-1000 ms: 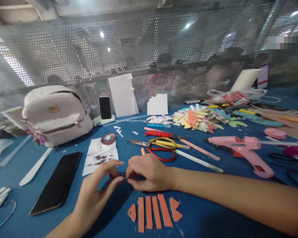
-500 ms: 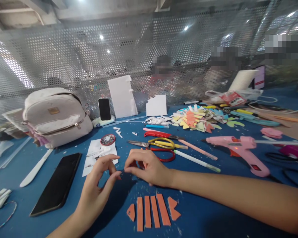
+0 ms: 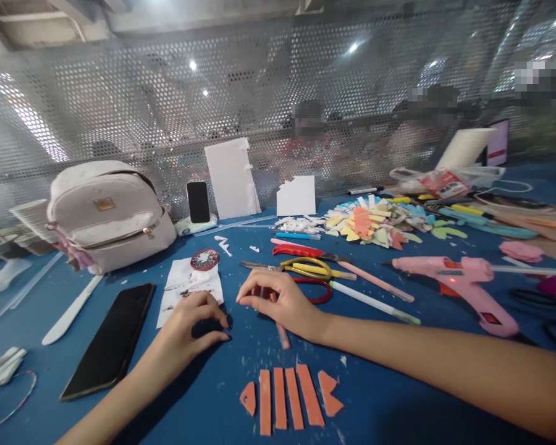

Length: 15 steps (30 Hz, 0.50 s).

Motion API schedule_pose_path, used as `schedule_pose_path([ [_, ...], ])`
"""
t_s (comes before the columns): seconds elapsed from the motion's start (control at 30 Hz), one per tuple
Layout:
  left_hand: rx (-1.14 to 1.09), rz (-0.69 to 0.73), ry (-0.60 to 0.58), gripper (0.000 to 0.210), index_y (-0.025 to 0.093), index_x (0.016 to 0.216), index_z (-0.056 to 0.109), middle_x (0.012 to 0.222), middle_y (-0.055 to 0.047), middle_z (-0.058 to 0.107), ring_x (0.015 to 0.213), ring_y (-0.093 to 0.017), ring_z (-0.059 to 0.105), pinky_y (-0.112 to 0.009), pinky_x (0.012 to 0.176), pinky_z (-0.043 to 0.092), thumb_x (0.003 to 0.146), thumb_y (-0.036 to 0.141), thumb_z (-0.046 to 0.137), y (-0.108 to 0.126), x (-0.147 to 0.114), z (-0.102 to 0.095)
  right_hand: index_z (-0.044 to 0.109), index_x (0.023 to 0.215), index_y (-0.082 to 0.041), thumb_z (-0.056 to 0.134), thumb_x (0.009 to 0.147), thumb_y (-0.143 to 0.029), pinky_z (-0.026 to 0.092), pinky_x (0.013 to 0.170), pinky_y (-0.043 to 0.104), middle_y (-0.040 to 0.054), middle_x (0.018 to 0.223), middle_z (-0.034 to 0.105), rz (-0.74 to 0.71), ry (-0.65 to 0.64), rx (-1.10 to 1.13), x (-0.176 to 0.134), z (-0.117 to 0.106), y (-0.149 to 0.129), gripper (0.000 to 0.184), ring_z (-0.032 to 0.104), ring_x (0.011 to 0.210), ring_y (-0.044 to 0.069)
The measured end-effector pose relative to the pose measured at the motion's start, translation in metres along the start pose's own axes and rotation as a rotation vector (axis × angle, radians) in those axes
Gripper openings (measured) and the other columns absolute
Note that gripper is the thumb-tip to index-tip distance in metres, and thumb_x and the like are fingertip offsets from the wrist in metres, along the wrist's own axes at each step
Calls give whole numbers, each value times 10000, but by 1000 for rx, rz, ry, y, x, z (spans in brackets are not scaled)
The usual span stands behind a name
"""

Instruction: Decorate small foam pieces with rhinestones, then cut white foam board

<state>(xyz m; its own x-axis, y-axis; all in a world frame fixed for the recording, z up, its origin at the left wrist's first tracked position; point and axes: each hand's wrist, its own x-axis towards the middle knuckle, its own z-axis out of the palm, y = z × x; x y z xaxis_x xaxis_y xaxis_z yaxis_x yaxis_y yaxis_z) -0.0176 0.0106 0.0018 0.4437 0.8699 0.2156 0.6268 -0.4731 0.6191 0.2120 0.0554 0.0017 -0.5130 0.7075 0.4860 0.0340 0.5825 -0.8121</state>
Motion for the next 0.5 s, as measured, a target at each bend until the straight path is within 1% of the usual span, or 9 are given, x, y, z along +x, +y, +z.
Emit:
schedule_pose_path([
  [0.13, -11, -53, -14, 59, 200, 791, 729, 870, -37, 639, 867, -225, 612, -340, 804, 445, 847, 214, 717, -3, 1, 2, 716, 845, -183, 669, 932, -344, 395, 505, 196, 15, 801, 633, -11, -17, 9, 0, 0, 0, 189, 562, 653, 104],
  [0.33, -76, -112, 1, 139, 197, 744, 724, 834, -35, 610, 832, -213, 606, -321, 777, 443, 861, 238, 660, 0, 1, 3, 714, 867, -169, 654, 942, -387, 369, 438, 173, 20, 829, 624, 7, -35, 38, -2, 0, -2, 239, 527, 583, 76],
  [0.4, -75, -102, 3, 151, 199, 738, 718, 830, -35, 614, 828, -210, 608, -316, 775, 440, 862, 256, 655, 2, 1, 3, 716, 875, -166, 656, 942, -364, 363, 429, 167, 18, 832, 619, 12, -38, 42, -2, 0, -3, 218, 522, 573, 70],
  [0.5, -120, -98, 31, 157, 200, 750, 694, 859, -40, 658, 853, -210, 626, -320, 808, 442, 874, 270, 627, 4, 1, 4, 714, 865, -164, 668, 925, -279, 356, 430, 159, 10, 822, 616, 10, -37, 40, -2, 0, -3, 137, 514, 567, 62],
])
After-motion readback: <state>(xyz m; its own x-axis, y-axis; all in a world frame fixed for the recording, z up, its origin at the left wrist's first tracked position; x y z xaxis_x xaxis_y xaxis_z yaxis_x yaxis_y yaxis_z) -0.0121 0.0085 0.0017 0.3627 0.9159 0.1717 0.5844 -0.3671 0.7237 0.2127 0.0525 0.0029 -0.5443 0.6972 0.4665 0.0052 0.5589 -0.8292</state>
